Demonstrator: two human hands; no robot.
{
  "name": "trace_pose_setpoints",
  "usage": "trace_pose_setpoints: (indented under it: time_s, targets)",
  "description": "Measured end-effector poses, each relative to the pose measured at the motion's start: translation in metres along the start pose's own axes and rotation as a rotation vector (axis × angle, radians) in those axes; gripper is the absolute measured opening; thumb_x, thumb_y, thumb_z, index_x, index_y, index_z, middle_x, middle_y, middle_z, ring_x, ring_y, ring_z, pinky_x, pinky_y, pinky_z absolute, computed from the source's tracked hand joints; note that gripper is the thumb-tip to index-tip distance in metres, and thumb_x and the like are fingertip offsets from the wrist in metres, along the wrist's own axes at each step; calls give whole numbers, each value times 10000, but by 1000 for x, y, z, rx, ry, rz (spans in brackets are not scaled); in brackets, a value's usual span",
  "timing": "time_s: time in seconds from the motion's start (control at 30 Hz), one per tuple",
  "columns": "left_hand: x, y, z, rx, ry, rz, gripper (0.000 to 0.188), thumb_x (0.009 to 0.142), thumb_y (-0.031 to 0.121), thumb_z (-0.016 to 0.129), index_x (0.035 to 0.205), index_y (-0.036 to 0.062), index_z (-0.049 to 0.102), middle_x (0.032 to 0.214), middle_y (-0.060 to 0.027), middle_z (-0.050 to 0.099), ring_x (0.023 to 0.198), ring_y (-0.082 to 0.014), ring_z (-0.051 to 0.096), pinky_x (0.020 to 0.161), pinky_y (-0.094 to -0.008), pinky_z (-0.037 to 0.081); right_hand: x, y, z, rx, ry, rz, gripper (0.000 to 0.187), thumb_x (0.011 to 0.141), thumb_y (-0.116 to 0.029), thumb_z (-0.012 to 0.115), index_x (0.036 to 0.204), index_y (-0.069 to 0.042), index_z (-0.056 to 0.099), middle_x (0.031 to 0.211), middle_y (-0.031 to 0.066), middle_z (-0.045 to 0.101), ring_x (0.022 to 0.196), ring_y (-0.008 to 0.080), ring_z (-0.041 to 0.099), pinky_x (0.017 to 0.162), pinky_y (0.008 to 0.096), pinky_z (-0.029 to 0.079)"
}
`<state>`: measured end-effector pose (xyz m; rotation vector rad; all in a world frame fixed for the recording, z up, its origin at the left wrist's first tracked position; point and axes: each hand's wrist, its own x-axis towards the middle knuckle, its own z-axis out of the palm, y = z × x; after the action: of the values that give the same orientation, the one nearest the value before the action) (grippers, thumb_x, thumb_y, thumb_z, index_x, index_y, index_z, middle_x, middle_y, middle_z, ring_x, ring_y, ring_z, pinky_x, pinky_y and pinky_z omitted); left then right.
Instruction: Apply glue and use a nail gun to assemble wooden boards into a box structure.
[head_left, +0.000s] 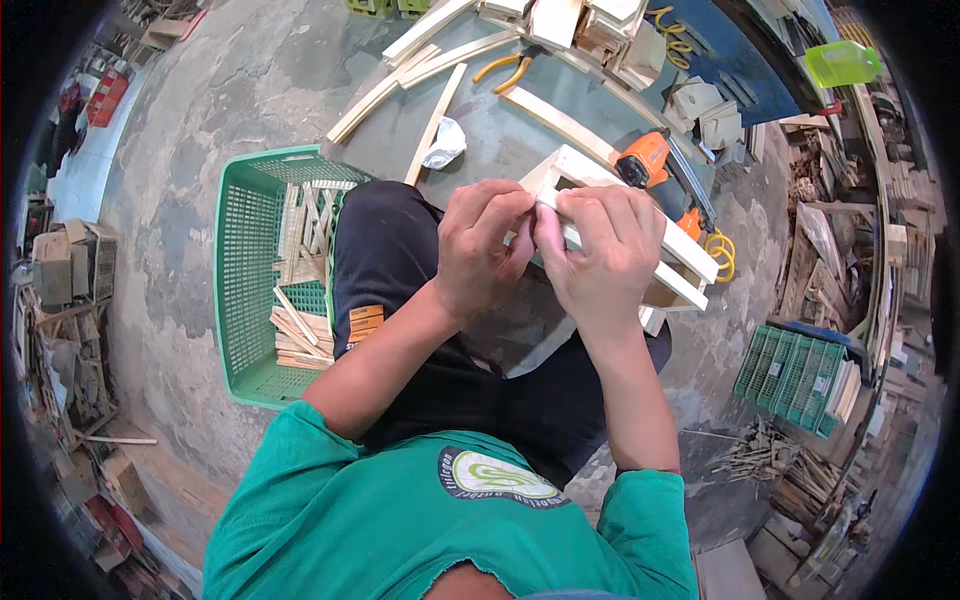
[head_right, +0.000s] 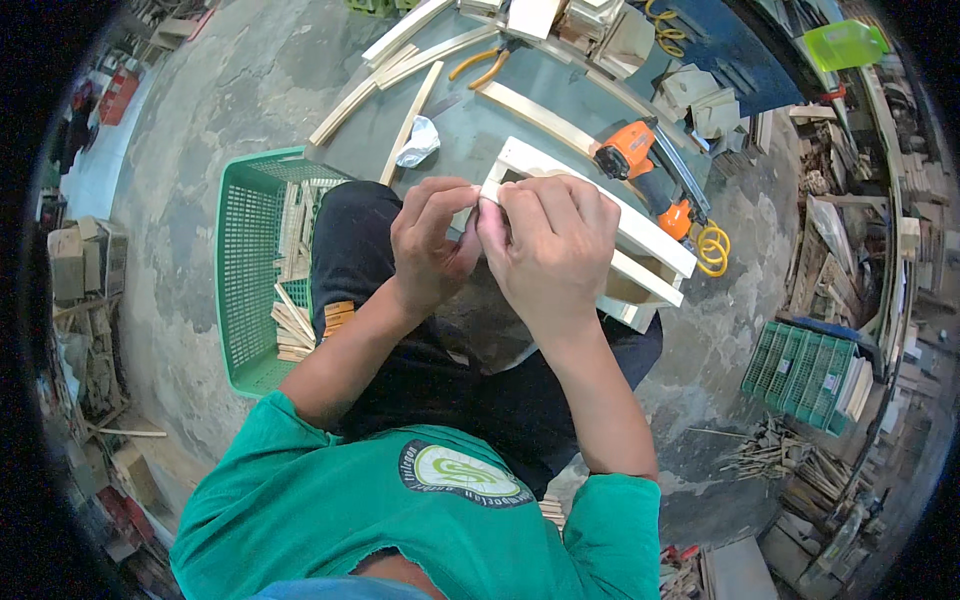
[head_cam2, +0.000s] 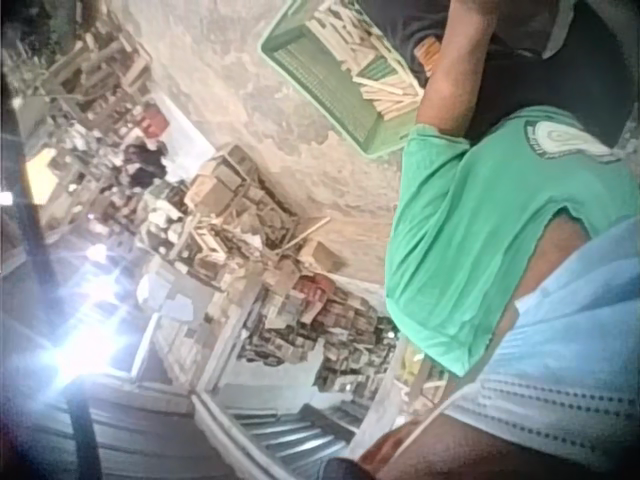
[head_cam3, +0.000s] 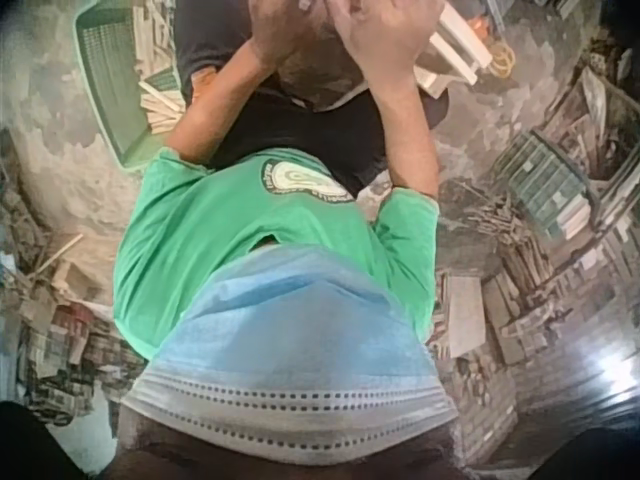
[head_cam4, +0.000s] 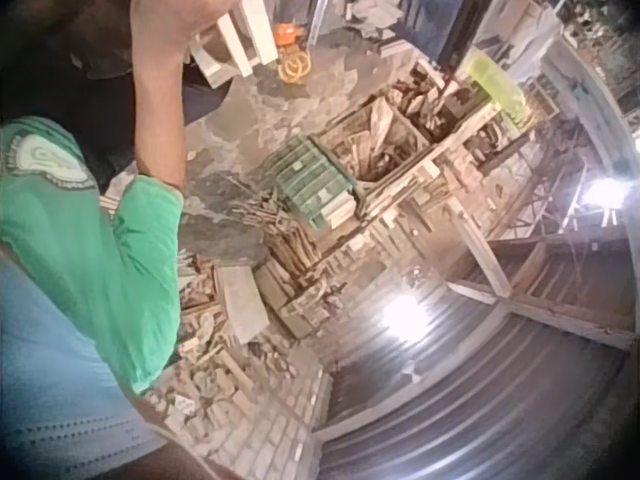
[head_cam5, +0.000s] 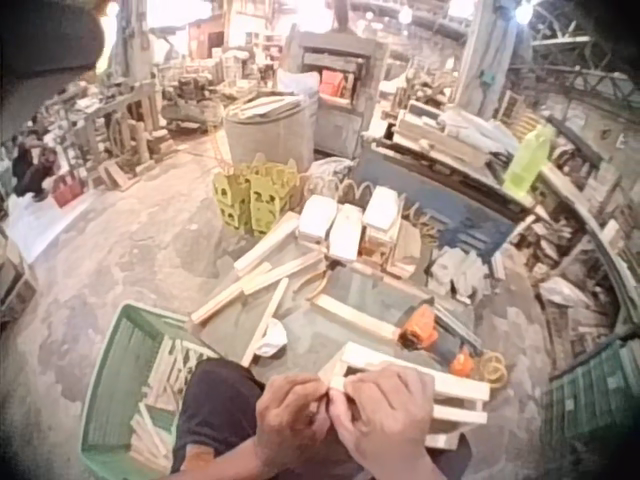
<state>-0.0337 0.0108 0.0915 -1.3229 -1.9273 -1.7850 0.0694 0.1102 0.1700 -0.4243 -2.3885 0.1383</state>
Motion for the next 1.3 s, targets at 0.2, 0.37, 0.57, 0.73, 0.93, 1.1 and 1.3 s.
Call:
trace_pose_setpoints:
  time_s: [0.2,0.37,0.57,0.73,0.93,1.1,1.3]
  targets:
    - [1,1,-1,-3,-4,-6,341,751,-55,788,1053,65,686,1022,-93,707,873,-286,656,788,-397,518,1,-2,0,16,9,17,213,741,-124,875,894,-109,728,937,14,712,955,236,661,866,396,469]
    - [0,3,-2,-4,-12,-15,329,770,-49,797,1055,66,680,1021,-90,702,867,-285,649,789,-393,516,-2,-2,-6,9,-30,5,206,746,-100,842,923,-107,737,990,10,711,975,233,651,868,393,462]
    - [0,3,-3,1,-32,-17,308,802,-34,796,1065,67,672,1023,-92,694,866,-284,645,784,-394,510,-6,-4,-14,-18,-73,5,286,738,-47,788,1018,-94,762,1022,16,664,995,241,620,875,401,448]
    - [-1,5,-2,-7,-31,-40,291,812,7,802,1064,69,670,1025,-98,682,879,-287,642,784,-401,504,-10,-5,-16,-37,-111,38,337,733,-32,782,1065,-92,778,1008,18,614,989,241,597,880,404,434]
    - [5,17,1,-57,-45,-174,238,840,115,799,1018,67,648,1014,-97,661,879,-279,627,808,-399,463,-10,0,-16,23,-98,41,351,739,-7,774,1080,-88,785,1009,27,628,984,244,605,875,397,435]
    - [9,20,2,-150,-32,-261,204,879,165,787,942,68,619,946,-74,622,858,-252,614,790,-388,417,-13,3,-17,57,-109,31,525,763,29,736,1275,-86,747,997,40,659,965,253,642,906,412,469]
    - [13,28,4,-93,-33,-319,233,875,188,795,913,61,603,917,-77,606,838,-260,618,776,-399,426,-14,4,-15,130,-44,65,715,780,92,661,1482,-25,593,966,80,730,924,273,686,893,422,506]
